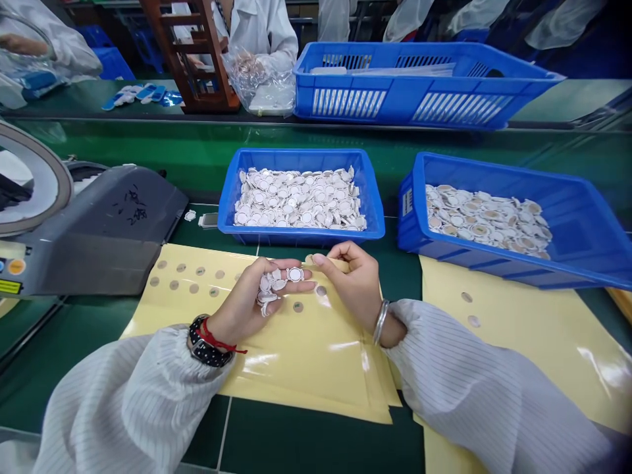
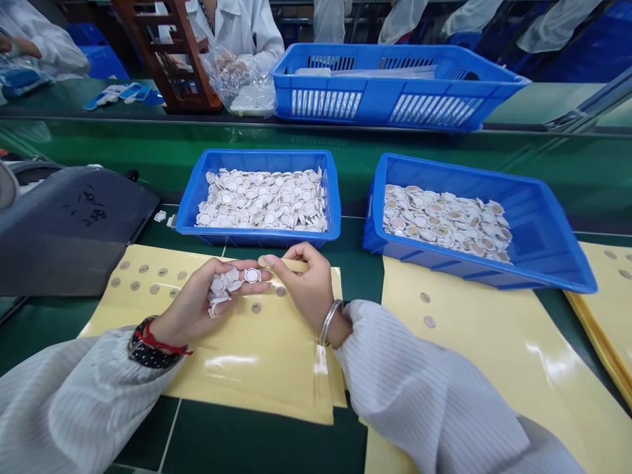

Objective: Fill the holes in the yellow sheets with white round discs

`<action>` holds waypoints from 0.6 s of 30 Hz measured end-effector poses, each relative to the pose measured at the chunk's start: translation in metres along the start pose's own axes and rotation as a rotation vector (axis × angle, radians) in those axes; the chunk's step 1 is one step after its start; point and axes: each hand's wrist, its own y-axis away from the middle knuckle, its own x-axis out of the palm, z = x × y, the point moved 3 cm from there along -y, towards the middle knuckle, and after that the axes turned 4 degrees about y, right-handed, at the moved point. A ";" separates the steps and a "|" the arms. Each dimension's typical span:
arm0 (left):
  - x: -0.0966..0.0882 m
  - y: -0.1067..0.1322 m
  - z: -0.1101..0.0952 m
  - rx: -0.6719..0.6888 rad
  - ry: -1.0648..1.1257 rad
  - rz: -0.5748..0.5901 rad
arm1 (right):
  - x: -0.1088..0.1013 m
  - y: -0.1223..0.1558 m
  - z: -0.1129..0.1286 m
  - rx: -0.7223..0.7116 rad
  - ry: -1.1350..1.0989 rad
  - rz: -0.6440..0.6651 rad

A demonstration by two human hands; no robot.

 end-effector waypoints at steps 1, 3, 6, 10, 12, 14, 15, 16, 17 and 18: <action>0.000 0.000 0.000 0.003 0.007 0.009 | 0.000 0.000 0.001 -0.002 0.019 0.006; 0.001 0.000 0.000 0.014 0.007 0.025 | 0.000 0.001 0.002 0.002 0.055 0.019; 0.003 0.002 0.000 0.038 0.001 0.028 | 0.001 0.001 0.001 0.011 0.086 0.047; 0.003 0.003 0.000 0.065 0.008 0.026 | 0.003 0.002 -0.002 0.006 0.093 0.104; 0.003 0.002 0.000 0.066 0.003 0.034 | 0.004 0.002 -0.003 -0.007 0.105 0.120; 0.002 0.002 0.001 0.065 -0.009 0.038 | 0.004 0.002 -0.003 -0.026 0.129 0.128; 0.002 0.002 0.001 0.066 -0.014 0.040 | 0.004 0.002 -0.002 -0.035 0.143 0.130; 0.002 0.002 0.001 0.067 -0.018 0.041 | 0.004 0.001 -0.002 -0.045 0.157 0.132; 0.002 0.002 0.001 0.068 -0.022 0.043 | 0.004 0.001 -0.002 -0.054 0.169 0.133; 0.002 0.002 0.001 0.068 -0.025 0.044 | 0.004 0.001 -0.001 -0.065 0.179 0.134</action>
